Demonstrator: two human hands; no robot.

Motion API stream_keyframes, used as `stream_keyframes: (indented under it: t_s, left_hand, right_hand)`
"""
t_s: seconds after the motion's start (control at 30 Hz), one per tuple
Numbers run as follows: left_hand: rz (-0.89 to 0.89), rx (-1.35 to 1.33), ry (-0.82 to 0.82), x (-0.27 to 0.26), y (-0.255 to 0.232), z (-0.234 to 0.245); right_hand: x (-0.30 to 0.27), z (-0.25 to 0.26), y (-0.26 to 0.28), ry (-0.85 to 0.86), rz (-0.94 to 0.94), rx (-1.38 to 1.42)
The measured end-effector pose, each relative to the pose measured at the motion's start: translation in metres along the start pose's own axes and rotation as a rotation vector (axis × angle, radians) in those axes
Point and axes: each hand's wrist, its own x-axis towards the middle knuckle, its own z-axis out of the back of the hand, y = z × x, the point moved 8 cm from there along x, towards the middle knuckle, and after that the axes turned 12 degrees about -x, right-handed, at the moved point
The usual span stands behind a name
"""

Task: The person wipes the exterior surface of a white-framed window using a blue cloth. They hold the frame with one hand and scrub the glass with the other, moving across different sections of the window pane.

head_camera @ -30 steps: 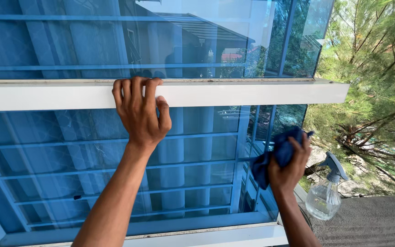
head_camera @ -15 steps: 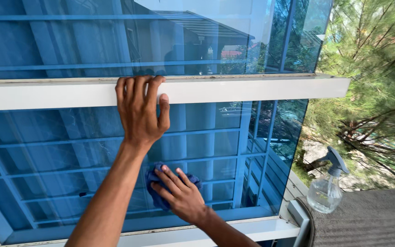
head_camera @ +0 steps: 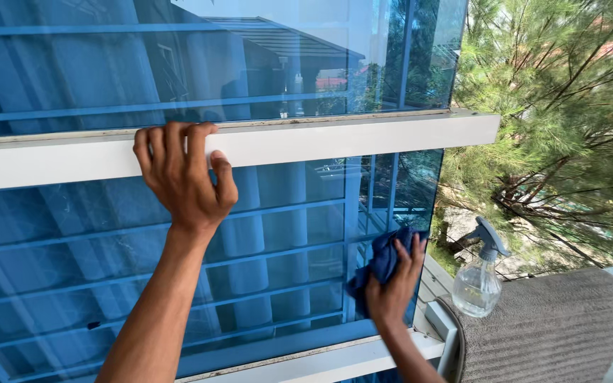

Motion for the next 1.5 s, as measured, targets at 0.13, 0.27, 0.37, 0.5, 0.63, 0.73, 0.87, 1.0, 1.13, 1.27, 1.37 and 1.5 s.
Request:
stream_keyframes:
  t_s: [0.13,0.27,0.37,0.5,0.63,0.73,0.87,1.0,1.13,1.27,1.37,1.5]
  left_hand:
    - [-0.009,-0.021,0.005,-0.001,0.0,-0.001]
    - [-0.04,-0.011,0.045,-0.002,0.001,0.001]
    - [-0.075,-0.007,0.093,-0.002,0.002,0.005]
    - [-0.083,-0.015,0.118,-0.001,0.001,0.006]
    - [-0.018,-0.006,0.045,-0.002,-0.001,0.003]
    - [0.01,-0.015,0.011,0.003,-0.001,-0.001]
    - [-0.004,-0.023,-0.003,0.004,-0.002,0.0]
    - [-0.007,-0.008,-0.018,0.002,-0.003,-0.001]
    - [0.001,-0.049,0.023,0.002,-0.001,0.0]
    - [-0.044,-0.03,0.066,-0.001,0.002,0.002]
    - [-0.062,-0.023,0.092,-0.003,0.003,0.003]
    - [-0.062,-0.023,0.093,-0.002,0.003,0.002]
  right_hand:
    - [-0.032,-0.018,0.079,0.052,0.048,0.175]
    - [-0.085,-0.054,0.161,0.489,0.46,0.231]
    - [-0.092,-0.062,0.159,0.545,0.647,0.123]
    - [-0.046,-0.025,0.067,0.245,0.328,0.081]
    - [-0.024,0.006,-0.021,0.119,0.109,-0.102]
    - [-0.037,0.011,-0.055,0.117,-0.059,-0.059]
    - [-0.066,0.0,-0.068,0.019,-0.348,0.044]
    - [-0.101,-0.024,-0.005,-0.009,-0.174,0.097]
    - [-0.149,-0.067,0.099,0.002,0.146,0.272]
    - [-0.215,-0.109,0.181,0.47,0.668,0.281]
    - [-0.217,-0.102,0.171,0.491,0.751,0.227]
    - [-0.157,-0.062,0.082,0.274,0.509,0.162]
